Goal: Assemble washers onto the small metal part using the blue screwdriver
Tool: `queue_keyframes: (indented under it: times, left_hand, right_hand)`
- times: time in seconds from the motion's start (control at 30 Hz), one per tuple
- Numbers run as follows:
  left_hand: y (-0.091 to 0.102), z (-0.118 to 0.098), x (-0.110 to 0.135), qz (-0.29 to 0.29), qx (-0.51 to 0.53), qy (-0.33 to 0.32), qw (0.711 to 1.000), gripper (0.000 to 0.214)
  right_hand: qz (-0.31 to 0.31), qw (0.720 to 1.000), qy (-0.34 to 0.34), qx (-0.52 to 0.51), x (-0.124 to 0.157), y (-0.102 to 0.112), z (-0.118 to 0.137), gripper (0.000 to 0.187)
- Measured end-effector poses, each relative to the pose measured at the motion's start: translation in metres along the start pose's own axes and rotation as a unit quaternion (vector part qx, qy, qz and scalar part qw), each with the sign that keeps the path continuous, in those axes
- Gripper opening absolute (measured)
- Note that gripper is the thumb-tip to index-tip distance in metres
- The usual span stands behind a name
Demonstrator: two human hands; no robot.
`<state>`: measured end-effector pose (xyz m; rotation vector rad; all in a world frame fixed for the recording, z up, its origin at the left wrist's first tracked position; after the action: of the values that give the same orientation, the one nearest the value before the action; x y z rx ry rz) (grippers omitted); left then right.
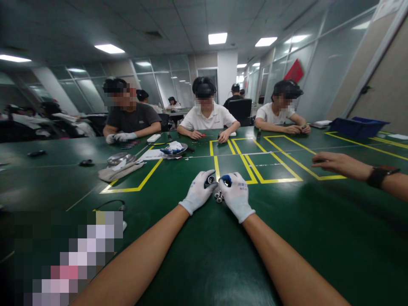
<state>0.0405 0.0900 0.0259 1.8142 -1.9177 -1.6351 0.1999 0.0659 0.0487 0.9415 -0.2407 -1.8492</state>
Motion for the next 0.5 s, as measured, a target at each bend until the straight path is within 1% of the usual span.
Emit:
queue_keyframes:
  times: [0.07, 0.2, 0.27, 0.33, 0.4, 0.5]
  left_hand:
    - [0.004, 0.000, 0.000, -0.006, 0.007, 0.002, 1.000, 0.053]
    - [0.009, -0.007, -0.002, -0.012, 0.009, -0.009, 1.000, 0.049]
    - [0.009, -0.010, -0.008, -0.012, 0.012, -0.008, 1.000, 0.046]
    - [0.009, -0.009, -0.017, -0.005, 0.013, 0.002, 1.000, 0.044]
    - [0.010, -0.004, -0.027, 0.018, 0.011, 0.019, 1.000, 0.043]
    - [0.015, 0.012, -0.041, 0.080, 0.003, 0.046, 0.996, 0.043]
  right_hand:
    - [0.003, 1.000, -0.001, 0.025, -0.006, 0.003, -0.011, 0.015]
    - [0.026, 0.994, -0.032, 0.104, -0.017, 0.002, -0.040, 0.014]
    - [0.045, 0.989, -0.044, 0.133, -0.020, -0.001, -0.052, 0.014]
    - [0.065, 0.986, -0.040, 0.150, -0.023, -0.005, -0.060, 0.012]
    - [0.081, 0.984, -0.030, 0.157, -0.024, -0.009, -0.063, 0.011]
    - [0.093, 0.986, -0.011, 0.140, -0.024, -0.014, -0.065, 0.007]
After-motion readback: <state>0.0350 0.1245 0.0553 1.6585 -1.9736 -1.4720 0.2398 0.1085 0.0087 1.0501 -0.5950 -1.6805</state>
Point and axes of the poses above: each hand's wrist, its own x-axis away from the middle knuckle, its own y-axis out of the back of the hand, z = x × y, the point moved 7 cm from there along -x, towards the middle knuckle, and after that the axes turned 9 degrees about -y, right-handed, at the moved point
